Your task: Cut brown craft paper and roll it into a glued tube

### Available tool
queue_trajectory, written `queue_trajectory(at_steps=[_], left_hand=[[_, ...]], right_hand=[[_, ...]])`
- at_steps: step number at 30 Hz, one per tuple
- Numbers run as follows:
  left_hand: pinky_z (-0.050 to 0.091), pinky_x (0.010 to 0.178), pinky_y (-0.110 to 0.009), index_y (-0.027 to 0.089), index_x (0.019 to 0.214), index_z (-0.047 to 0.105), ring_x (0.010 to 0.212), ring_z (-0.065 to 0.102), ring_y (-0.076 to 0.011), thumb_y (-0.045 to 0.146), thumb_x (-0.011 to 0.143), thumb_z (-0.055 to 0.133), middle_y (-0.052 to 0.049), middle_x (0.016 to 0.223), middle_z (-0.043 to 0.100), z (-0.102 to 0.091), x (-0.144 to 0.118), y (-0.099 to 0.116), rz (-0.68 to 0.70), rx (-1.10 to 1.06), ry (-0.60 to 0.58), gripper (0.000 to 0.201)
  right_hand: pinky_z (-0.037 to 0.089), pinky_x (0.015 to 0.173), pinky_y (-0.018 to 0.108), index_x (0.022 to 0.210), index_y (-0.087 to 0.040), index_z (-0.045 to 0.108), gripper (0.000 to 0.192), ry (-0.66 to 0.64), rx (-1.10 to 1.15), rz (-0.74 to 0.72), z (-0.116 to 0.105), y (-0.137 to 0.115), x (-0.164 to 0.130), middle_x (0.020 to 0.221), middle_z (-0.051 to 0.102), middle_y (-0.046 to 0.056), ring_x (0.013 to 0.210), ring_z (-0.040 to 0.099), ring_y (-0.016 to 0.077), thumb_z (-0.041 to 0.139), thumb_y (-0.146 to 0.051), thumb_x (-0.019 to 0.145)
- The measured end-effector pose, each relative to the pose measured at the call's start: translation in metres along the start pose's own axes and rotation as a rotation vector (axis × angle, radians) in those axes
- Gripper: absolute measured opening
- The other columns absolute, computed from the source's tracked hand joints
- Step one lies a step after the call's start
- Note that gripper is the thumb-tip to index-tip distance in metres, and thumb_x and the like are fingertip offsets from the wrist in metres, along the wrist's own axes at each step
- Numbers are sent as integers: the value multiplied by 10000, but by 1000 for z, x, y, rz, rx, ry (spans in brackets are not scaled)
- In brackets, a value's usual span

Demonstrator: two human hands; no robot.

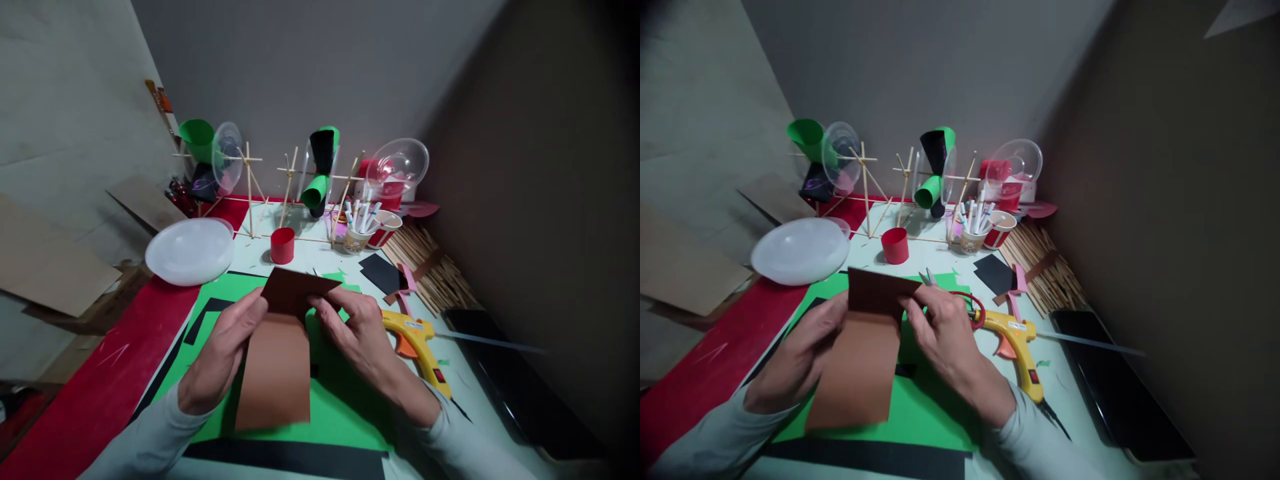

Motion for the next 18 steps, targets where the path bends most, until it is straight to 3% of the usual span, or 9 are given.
queue_trajectory(at_steps=[2,4,6,7,8,10,12,15,18], left_hand=[[568,719,-271,234,1185,723,880,751,-235,432,809,796,-40,1028,803,3,-1,2,-53,73,-11,431],[569,665,-255,224,1149,739,771,752,-206,396,803,808,-34,972,811,6,-2,5,-92,123,-38,392],[573,647,-250,209,1110,752,731,748,-192,392,804,806,-38,945,813,8,-1,7,-118,112,-43,361],[572,635,-248,201,1102,752,715,746,-189,386,800,809,-42,928,814,8,-1,8,-134,100,-32,358],[570,621,-247,195,1103,750,697,743,-187,381,797,810,-45,910,814,8,0,9,-151,88,-15,363],[574,619,-257,185,1119,739,681,742,-191,374,789,815,-52,897,814,6,1,11,-167,62,28,388],[580,632,-277,178,1133,729,687,747,-207,378,772,824,-58,910,814,2,1,12,-151,34,72,423],[585,639,-308,182,1168,711,683,749,-228,394,746,836,-60,932,812,-3,2,13,-102,-15,133,489],[572,602,-316,185,1178,710,658,740,-238,412,735,835,-62,926,812,-6,2,10,-78,-13,173,513]], right_hand=[[321,526,252,625,-206,467,378,16,16,74,1,-3,-1,568,458,-50,534,404,109,558,-259,988],[310,502,241,638,-210,450,380,5,44,125,2,-4,-1,560,430,-62,521,388,101,549,-288,997],[360,522,230,773,-207,542,236,5,95,174,4,-2,-2,600,514,-58,538,456,105,560,-294,991],[399,546,230,904,-205,581,116,14,125,190,4,-1,-3,659,582,-45,565,508,113,572,-290,983],[442,583,238,1063,-205,580,116,31,147,190,4,1,-4,758,648,-19,617,566,126,586,-277,972],[517,701,278,1303,-219,483,365,68,143,115,2,2,-5,1026,698,59,803,650,166,593,-236,955],[531,885,351,1383,-241,432,464,39,75,-39,-1,0,-7,1270,629,115,1068,632,212,573,-176,946],[408,1118,446,1351,-260,504,478,-153,2,-227,-2,-8,-10,1497,468,118,1370,450,251,548,-92,906],[360,1159,467,1220,-260,620,363,-254,36,-247,3,-14,-14,1542,427,101,1422,399,270,599,-119,886]])
Point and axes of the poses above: each hand's wrist, its own x-axis towards the middle knuckle, its own z-axis out of the palm, y = z × x, the point moved 1 cm from there along x, towards the middle knuckle
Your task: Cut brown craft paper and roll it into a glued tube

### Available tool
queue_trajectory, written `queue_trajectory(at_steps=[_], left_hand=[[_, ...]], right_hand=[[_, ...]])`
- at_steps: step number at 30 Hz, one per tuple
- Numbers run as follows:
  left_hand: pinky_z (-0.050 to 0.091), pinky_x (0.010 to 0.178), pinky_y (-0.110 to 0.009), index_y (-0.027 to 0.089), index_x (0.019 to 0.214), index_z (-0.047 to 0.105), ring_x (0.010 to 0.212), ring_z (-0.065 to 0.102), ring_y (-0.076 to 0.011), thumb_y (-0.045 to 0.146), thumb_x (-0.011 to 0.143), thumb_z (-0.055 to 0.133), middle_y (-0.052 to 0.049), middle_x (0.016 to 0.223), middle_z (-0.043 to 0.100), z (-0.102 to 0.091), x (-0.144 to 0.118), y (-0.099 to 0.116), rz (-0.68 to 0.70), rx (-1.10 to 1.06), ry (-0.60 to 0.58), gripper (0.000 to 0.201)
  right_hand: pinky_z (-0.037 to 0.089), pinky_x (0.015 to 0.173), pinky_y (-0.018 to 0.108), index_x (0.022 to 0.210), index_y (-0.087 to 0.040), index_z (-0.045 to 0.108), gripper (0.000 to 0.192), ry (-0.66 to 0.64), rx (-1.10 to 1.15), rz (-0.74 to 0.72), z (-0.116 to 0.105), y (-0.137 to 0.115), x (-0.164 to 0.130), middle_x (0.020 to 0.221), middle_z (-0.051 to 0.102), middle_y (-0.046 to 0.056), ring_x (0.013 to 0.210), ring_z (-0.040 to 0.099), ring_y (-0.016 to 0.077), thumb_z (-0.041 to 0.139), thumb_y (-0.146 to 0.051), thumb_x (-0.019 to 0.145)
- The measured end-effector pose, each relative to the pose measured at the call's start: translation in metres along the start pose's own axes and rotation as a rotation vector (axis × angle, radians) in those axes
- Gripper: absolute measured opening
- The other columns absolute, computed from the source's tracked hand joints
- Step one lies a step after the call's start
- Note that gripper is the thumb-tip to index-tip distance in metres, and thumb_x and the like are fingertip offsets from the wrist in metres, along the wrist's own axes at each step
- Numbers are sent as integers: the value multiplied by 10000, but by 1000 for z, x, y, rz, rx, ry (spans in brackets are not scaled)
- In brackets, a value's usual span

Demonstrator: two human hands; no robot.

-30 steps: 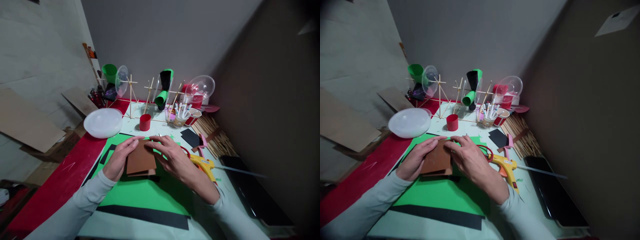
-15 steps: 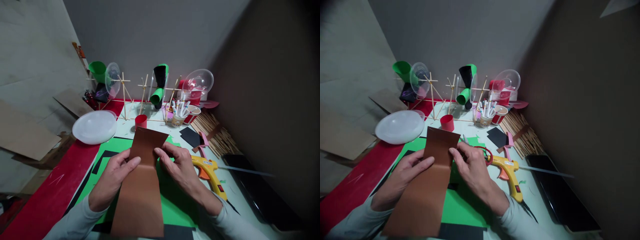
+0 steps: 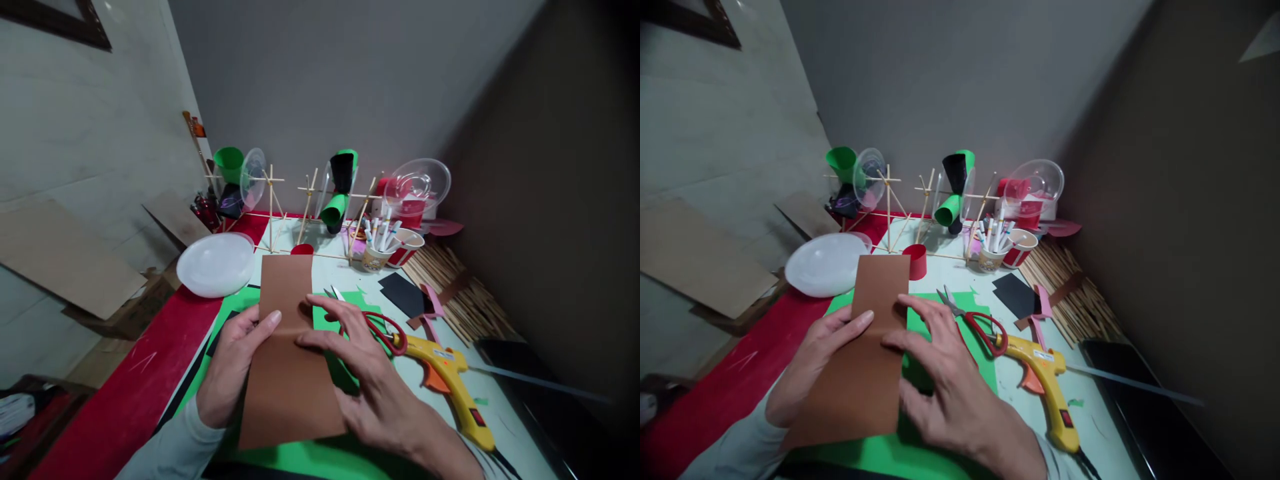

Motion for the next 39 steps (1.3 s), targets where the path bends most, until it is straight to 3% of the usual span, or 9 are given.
queue_trajectory(at_steps=[3,7,10,15,20,25,27,32,39], left_hand=[[579,687,-318,186,1085,762,807,750,-266,370,716,844,-67,967,811,3,0,-4,89,22,-27,421],[571,891,-353,237,953,812,1070,702,-315,347,663,867,-48,1009,806,11,-4,-10,127,-12,-107,315],[578,898,-358,277,937,818,1116,685,-325,410,667,876,-44,1001,803,14,-9,-13,77,-54,-86,307],[579,909,-352,240,1073,791,1143,672,-325,531,760,798,-78,1112,782,13,-11,-17,142,-43,-96,428],[568,913,-343,250,1113,775,1031,703,-277,448,813,781,-45,1136,777,9,-7,-21,223,187,-67,360],[580,806,-308,260,1029,794,886,703,-236,476,812,768,-24,1060,786,7,-7,-23,265,277,-11,307],[583,758,-308,247,979,800,840,697,-236,488,782,787,-28,1017,788,7,-7,-22,258,297,5,312],[587,734,-310,245,925,803,835,696,-252,497,723,814,-30,963,791,10,-10,-19,234,321,28,323],[597,780,-300,225,967,798,988,716,-291,487,746,796,-59,1077,794,15,-11,-15,190,330,-9,342]], right_hand=[[392,1121,447,978,-257,692,150,122,73,96,6,-1,2,1483,511,76,1365,463,255,587,-158,939],[378,1121,443,720,-215,601,259,307,132,288,8,3,3,1486,514,72,1339,482,261,611,-284,970],[399,1100,421,749,-211,604,250,357,187,393,6,7,4,1455,530,88,1305,502,262,612,-330,969],[488,887,318,841,-202,638,203,300,296,385,3,7,5,1037,677,57,1009,617,203,580,-326,991],[509,836,306,881,-207,614,179,256,428,431,10,7,3,976,678,36,956,646,198,607,-359,975],[542,811,309,1183,-266,496,316,390,615,513,14,7,0,1034,689,24,963,665,191,656,-346,924],[532,747,264,1214,-269,487,340,403,660,525,11,5,2,953,690,-2,899,668,166,650,-341,925],[421,581,194,1019,-230,624,157,371,649,522,5,0,5,735,572,-48,691,557,104,648,-362,938],[372,559,224,779,-198,662,270,446,642,565,3,3,4,697,542,-24,629,455,111,665,-435,908]])
Point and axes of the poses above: each hand's wrist, its own x-axis towards the middle knuckle, its own z-axis out of the palm, y = z × x, the point moved 1 cm from there along x, towards the middle knuckle
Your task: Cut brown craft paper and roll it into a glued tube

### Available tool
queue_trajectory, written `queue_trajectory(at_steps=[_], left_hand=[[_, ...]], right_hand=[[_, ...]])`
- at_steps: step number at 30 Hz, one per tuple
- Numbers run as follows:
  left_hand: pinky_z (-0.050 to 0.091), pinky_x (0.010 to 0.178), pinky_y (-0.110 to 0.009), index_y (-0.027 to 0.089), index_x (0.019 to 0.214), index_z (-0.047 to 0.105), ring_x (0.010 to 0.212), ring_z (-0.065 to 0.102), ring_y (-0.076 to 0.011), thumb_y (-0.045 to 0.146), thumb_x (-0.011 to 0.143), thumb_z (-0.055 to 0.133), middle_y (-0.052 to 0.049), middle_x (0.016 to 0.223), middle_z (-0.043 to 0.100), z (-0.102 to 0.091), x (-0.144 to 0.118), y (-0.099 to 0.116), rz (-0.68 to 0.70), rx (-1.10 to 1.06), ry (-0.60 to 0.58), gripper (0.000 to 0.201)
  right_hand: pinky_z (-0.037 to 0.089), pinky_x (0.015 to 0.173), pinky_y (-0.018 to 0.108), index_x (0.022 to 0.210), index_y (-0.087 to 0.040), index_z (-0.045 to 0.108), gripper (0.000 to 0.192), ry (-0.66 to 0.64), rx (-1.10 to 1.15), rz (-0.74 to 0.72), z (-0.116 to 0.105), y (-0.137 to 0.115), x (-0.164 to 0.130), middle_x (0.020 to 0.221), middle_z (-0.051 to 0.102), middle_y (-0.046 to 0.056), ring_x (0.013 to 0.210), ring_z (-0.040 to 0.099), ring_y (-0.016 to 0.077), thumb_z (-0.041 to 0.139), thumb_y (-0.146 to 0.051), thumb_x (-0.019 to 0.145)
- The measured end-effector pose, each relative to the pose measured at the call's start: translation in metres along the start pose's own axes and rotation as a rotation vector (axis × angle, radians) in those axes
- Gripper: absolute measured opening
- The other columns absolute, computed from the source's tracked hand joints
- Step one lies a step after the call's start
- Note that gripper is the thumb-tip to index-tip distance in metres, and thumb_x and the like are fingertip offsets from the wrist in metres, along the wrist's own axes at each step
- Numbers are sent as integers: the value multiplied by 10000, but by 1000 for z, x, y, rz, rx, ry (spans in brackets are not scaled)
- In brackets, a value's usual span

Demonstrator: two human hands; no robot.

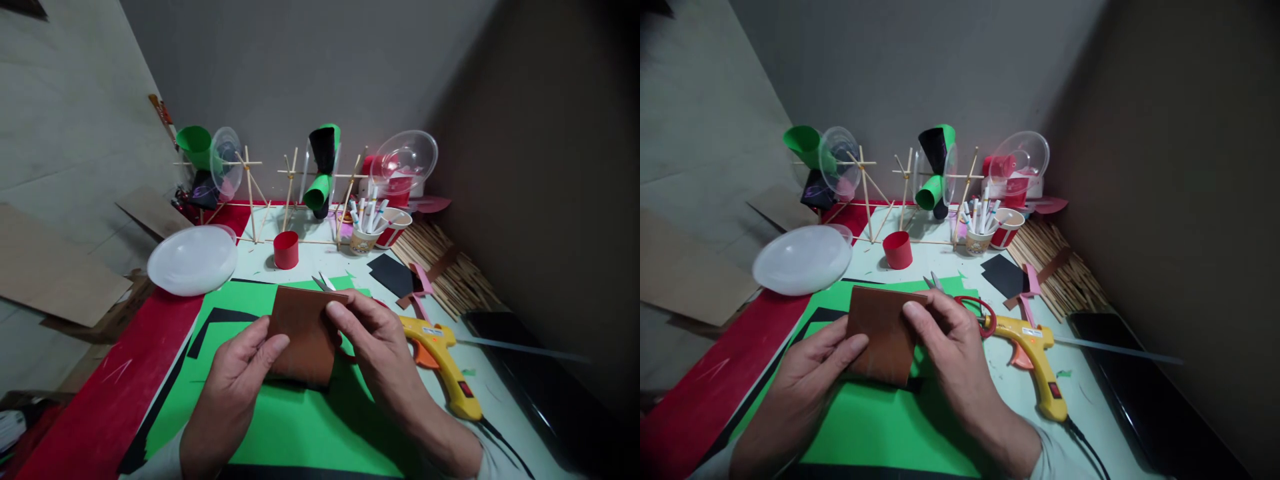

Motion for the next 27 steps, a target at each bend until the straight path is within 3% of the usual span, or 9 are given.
queue_trajectory(at_steps=[3,7,13,20,23,27], left_hand=[[607,793,-297,216,1016,775,973,734,-282,451,733,823,-73,1075,793,4,-2,-2,-12,-85,-74,371],[607,594,-247,238,1116,724,712,754,-212,320,717,839,-36,939,788,8,-3,-8,-78,-141,-144,424],[588,508,-233,199,961,717,524,705,-167,292,747,771,-13,768,754,10,1,-5,-62,-53,-161,240],[605,564,-265,202,905,727,607,740,-208,350,702,814,-30,797,785,9,5,-3,-117,-42,-169,266],[603,641,-247,194,835,754,739,759,-236,378,626,876,-41,791,795,5,6,0,-95,24,-133,304],[602,690,-251,221,954,783,829,750,-236,412,700,836,-28,925,811,-2,6,2,-23,20,-87,322]], right_hand=[[368,554,228,731,-194,651,284,39,-3,-12,-1,1,0,662,525,-23,620,449,114,678,-423,898],[304,452,226,779,-203,699,268,88,6,12,-2,2,1,621,488,-29,554,407,112,677,-445,889],[324,477,226,773,-204,723,258,96,34,28,-3,3,1,652,521,-17,599,441,119,692,-439,874],[356,577,241,643,-188,627,339,71,60,45,-2,5,1,634,508,-26,617,424,115,689,-421,881],[360,594,237,691,-179,665,293,59,40,31,-1,2,0,665,532,-19,649,438,118,681,-402,881],[386,622,239,735,-166,705,265,-6,64,85,4,2,-4,726,604,3,690,483,129,680,-393,869]])
Point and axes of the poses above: each hand's wrist, its own x-axis towards the middle knuckle, its own z-axis out of the palm, y = z × x, the point moved 1 cm from there along x, towards the middle knuckle
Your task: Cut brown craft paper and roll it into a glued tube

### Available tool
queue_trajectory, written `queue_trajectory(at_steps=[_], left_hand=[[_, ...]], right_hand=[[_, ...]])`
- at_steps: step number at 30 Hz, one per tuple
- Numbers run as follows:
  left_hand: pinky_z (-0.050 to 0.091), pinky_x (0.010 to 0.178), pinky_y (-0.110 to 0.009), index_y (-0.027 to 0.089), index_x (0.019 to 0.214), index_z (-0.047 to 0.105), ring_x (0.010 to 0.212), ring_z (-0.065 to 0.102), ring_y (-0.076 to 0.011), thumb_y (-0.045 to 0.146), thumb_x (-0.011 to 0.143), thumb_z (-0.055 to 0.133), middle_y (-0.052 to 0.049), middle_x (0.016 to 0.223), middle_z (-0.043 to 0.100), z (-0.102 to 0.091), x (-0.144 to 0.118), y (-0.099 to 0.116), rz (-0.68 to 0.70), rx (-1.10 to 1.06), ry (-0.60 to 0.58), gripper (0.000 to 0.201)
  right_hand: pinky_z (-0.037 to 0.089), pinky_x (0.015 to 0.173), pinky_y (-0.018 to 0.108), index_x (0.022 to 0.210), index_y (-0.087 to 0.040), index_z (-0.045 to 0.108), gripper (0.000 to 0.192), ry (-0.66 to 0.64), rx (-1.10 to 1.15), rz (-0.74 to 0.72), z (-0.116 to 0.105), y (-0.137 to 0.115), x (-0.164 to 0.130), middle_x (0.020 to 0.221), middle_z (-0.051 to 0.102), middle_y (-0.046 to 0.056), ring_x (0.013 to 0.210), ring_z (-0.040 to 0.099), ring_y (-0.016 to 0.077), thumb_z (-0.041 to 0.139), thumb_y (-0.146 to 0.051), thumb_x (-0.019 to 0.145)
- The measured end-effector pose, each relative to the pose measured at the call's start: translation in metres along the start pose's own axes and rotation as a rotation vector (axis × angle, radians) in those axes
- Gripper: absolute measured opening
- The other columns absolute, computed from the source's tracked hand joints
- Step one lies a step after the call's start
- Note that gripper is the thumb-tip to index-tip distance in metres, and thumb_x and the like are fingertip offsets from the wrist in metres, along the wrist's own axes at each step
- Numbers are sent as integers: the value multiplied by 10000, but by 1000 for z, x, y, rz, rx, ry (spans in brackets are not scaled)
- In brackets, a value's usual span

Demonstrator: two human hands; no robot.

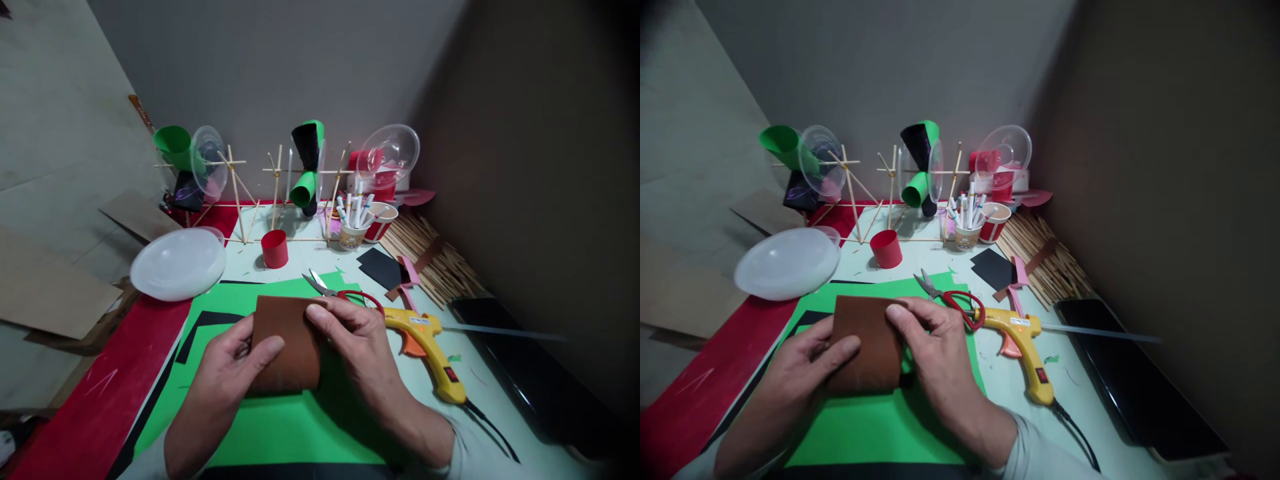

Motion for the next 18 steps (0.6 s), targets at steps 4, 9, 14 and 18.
queue_trajectory(at_steps=[4,9,14,18], left_hand=[[582,682,-222,258,924,799,769,723,-182,363,785,774,19,895,803,-6,-1,0,152,94,107,176],[542,711,-246,285,843,785,746,680,-148,139,881,654,52,774,758,-12,-5,3,725,465,254,200],[504,925,-427,256,1049,766,1061,646,-268,23,855,609,-61,1037,798,-22,-12,0,1183,844,442,341],[452,977,-532,262,1178,727,1145,601,-333,56,867,537,-107,1151,769,-27,-15,-3,1223,1000,408,418]], right_hand=[[440,710,277,760,-175,755,245,-62,-4,16,3,1,-1,748,667,22,729,538,158,689,-387,862],[462,773,294,837,-230,819,124,-78,-76,-136,0,-3,3,876,701,35,861,602,186,716,-298,855],[448,635,240,973,-238,776,164,-54,43,-58,-6,-2,6,773,609,-15,669,548,112,726,-366,883],[486,579,243,1024,-188,677,356,-291,314,89,-6,2,5,728,692,19,597,628,125,565,-522,977]])
Point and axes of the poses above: each hand's wrist, its own x-axis towards the middle knuckle, its own z-axis out of the palm, y = z × x, the point moved 1 cm from there along x, towards the middle knuckle
